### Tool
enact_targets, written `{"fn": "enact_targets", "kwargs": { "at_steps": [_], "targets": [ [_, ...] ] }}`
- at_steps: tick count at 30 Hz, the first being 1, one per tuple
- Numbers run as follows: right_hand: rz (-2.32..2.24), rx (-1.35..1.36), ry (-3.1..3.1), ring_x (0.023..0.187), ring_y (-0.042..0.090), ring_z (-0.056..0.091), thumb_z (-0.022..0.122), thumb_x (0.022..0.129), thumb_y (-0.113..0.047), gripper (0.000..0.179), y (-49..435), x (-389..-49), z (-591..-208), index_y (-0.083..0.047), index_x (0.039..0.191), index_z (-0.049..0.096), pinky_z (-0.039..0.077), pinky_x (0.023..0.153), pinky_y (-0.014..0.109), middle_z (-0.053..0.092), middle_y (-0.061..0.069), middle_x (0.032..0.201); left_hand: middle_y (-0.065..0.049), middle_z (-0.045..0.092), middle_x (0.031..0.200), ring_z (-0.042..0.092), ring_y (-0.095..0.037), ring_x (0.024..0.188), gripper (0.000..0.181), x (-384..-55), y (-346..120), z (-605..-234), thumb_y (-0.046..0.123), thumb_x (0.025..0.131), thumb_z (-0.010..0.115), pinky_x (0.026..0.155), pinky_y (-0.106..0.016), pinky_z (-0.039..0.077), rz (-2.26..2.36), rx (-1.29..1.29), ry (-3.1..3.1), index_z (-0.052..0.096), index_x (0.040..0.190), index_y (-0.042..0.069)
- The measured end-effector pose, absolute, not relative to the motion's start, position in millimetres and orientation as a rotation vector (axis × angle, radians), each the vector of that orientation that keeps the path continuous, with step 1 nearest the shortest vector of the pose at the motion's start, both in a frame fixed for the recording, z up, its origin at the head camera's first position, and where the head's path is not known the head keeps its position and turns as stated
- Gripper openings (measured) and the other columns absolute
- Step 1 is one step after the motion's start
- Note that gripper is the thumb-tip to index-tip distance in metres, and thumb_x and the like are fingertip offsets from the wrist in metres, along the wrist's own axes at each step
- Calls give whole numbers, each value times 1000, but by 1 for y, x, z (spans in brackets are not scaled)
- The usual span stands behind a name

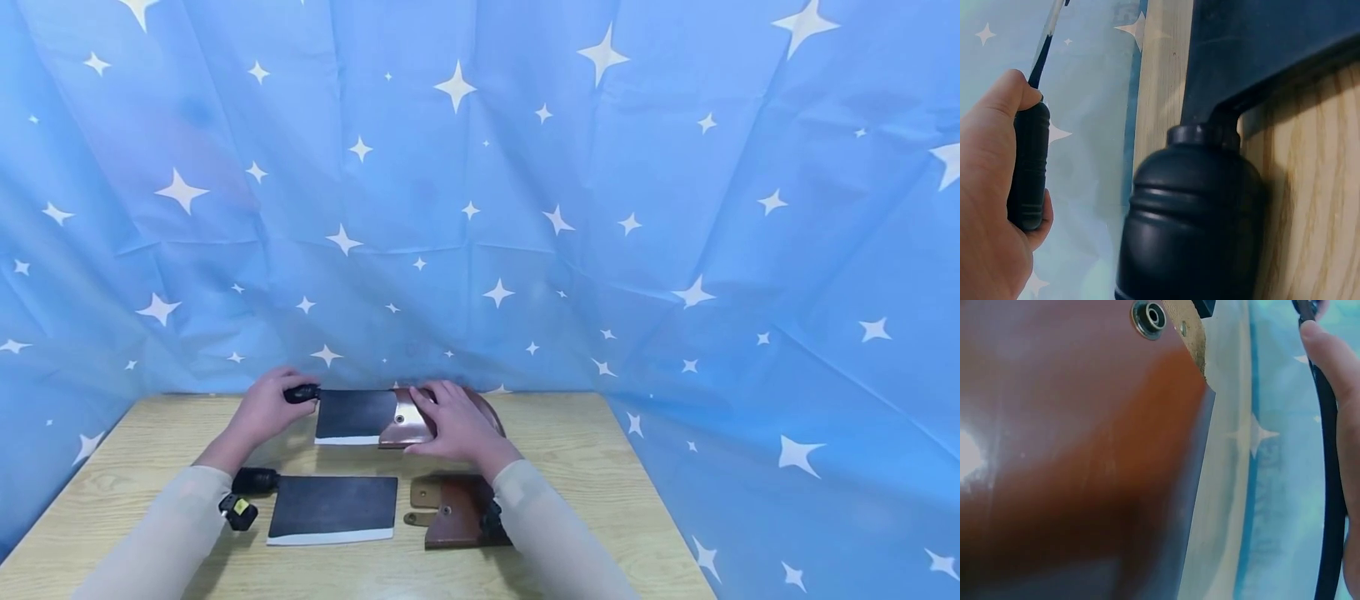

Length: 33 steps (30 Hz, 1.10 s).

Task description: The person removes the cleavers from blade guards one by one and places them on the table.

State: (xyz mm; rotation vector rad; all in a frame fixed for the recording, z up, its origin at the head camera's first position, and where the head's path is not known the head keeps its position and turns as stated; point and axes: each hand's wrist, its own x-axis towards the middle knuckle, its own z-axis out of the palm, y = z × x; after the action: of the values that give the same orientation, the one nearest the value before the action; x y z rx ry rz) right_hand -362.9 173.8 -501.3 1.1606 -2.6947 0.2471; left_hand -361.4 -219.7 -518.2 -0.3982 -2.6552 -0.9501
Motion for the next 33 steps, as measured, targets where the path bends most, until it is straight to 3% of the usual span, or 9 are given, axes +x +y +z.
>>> {"fn": "enact_targets", "kwargs": {
  "at_steps": [6, 33],
  "targets": [
    [289, 1168, -2707, 151, 30, 40, 84, 90, -68, 108, 175, -361, -500, -12, 171, 42, 39, 124, 54, 43, 9, 168, -12, 69, 121, 65, -36, 107, 45, -361, -224, -521, 25, 95, 86, 84, -57, 58, -959, -425, -2638, 79, 136, 8],
    [264, 1121, -2739, 154, 26, 37, 66, 94, -83, 106, 191, -363, -506, -20, 174, 37, 39, 124, 53, 40, 5, 170, -11, 70, 121, 65, -35, 108, 42, -359, -233, -518, 22, 97, 86, 83, -55, 57, -970, -429, -2655, 79, 136, 8]
  ]
}}
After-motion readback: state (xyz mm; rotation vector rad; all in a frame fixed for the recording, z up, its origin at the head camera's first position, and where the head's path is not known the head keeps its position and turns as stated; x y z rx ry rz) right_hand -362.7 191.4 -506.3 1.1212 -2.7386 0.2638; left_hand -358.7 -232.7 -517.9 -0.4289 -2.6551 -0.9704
